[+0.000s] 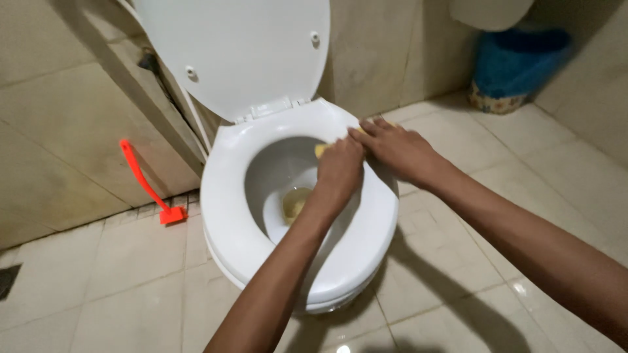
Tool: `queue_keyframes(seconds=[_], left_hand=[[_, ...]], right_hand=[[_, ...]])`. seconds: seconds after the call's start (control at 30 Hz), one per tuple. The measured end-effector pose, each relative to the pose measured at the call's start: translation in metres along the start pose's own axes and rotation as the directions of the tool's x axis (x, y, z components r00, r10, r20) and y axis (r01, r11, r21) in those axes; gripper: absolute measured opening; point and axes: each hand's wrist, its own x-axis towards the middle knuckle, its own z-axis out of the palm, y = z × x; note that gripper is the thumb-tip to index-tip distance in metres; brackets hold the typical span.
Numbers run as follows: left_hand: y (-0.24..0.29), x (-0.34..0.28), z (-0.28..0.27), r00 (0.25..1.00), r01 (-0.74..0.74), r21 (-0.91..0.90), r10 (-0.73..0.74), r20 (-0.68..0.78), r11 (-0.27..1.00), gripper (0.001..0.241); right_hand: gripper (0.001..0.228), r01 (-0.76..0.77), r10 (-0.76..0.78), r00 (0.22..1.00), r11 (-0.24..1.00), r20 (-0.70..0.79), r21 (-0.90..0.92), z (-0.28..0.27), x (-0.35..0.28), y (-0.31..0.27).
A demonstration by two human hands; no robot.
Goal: The person rinses the toilet bowl with a handheld bidet sprayer, then uses a yellow sponge to scrub the toilet seat and rim. The person scrubs the underside of the seat and the bowl's interior surfaces.
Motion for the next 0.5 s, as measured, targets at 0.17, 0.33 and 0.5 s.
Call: queue_keyframes(seconds=[0.17,0.33,0.5], left_hand=[[-0.031,0.041,0.045,0.985,0.104,0.188,-0.075,-0.156,0.977,0.04],[-0.029,0.061,0.023,0.967,0.245,0.249,-0.216,-0.136,0.937,0.054],[-0.024,0.052,0.018,0.935,0.354,0.091,-0.352,-0.043,0.931,0.069]], right_hand=[[0.054,0.064,-0.059,0.961,0.998,-0.27,0.009,0.05,0.073,0.017],[0.056,0.108,-0.099,0.928,0.994,-0.358,0.005,0.052,0.11,0.02],[0.061,0.128,-0.068,0.937,0.979,-0.342,0.156,0.041,0.097,0.017]])
